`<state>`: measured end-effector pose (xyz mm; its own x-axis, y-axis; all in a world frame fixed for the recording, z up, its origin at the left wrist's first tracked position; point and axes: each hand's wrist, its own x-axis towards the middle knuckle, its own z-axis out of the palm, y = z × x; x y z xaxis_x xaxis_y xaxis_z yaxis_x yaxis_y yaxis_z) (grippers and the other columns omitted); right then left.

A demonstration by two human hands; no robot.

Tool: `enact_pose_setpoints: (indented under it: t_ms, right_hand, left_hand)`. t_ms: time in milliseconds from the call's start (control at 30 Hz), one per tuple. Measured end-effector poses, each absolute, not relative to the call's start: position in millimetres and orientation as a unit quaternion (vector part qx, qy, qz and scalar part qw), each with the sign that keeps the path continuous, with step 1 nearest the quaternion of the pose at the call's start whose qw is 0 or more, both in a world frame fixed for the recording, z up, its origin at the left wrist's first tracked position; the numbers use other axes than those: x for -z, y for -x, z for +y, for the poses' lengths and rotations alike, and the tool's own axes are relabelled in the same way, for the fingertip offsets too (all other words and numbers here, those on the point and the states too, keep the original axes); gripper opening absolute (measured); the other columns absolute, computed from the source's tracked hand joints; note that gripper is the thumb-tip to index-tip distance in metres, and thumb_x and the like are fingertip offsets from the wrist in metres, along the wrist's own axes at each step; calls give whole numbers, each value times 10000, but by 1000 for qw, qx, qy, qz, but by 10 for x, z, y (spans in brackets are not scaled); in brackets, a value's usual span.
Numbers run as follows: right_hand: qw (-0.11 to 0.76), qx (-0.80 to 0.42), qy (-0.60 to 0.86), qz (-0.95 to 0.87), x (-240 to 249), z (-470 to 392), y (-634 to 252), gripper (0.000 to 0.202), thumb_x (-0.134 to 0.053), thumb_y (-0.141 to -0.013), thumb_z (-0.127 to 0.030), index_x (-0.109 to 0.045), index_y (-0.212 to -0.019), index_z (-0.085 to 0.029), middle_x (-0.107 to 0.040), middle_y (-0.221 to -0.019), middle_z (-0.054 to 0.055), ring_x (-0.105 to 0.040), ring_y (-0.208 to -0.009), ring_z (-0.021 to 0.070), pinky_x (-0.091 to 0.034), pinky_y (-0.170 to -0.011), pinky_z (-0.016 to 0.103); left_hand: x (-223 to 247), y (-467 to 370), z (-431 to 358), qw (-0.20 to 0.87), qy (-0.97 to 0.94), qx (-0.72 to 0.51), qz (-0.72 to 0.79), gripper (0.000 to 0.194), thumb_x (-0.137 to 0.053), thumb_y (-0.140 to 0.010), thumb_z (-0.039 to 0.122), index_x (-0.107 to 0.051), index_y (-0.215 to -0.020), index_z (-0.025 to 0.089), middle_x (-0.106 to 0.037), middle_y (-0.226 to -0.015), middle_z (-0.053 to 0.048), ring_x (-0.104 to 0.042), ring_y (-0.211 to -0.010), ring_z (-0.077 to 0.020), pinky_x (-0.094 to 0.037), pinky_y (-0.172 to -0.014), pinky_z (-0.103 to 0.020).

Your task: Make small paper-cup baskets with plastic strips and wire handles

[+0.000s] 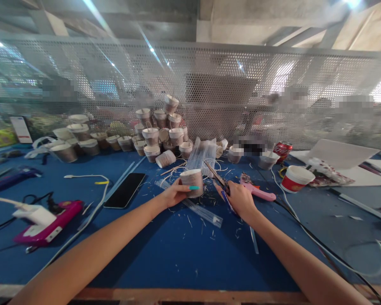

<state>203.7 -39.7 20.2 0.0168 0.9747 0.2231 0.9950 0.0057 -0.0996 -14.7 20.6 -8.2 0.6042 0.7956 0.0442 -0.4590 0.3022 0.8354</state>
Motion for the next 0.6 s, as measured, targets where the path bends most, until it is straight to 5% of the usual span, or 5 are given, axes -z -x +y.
enact_pose_setpoints:
  t_ms: [267,600]
  right_hand:
    - [124,85,689,-709,-232,-448,-1993,522,-249,-826,-594,-543,-841,-163,-641,-779,82,-614,-695,211,-341,-540,268]
    - [111,78,687,-714,-229,-496,-1922,534,-232,-820,-609,-534,-844,-169,-640,-791,85,-621,-717,216,-361,-547,271]
  left_hand:
    - [-26,132,164,789,-478,-359,141,524,-641,-596,99,-519,-1103,151,-631,-1039,-111,-527,-1069,-277,-335,-956,-456]
    - [1,99,152,736,-467,-432,232,542,-688,-527,78,-552,-1046,154,-651,-928,-63,-594,-915,-225,-408,-889,-388]
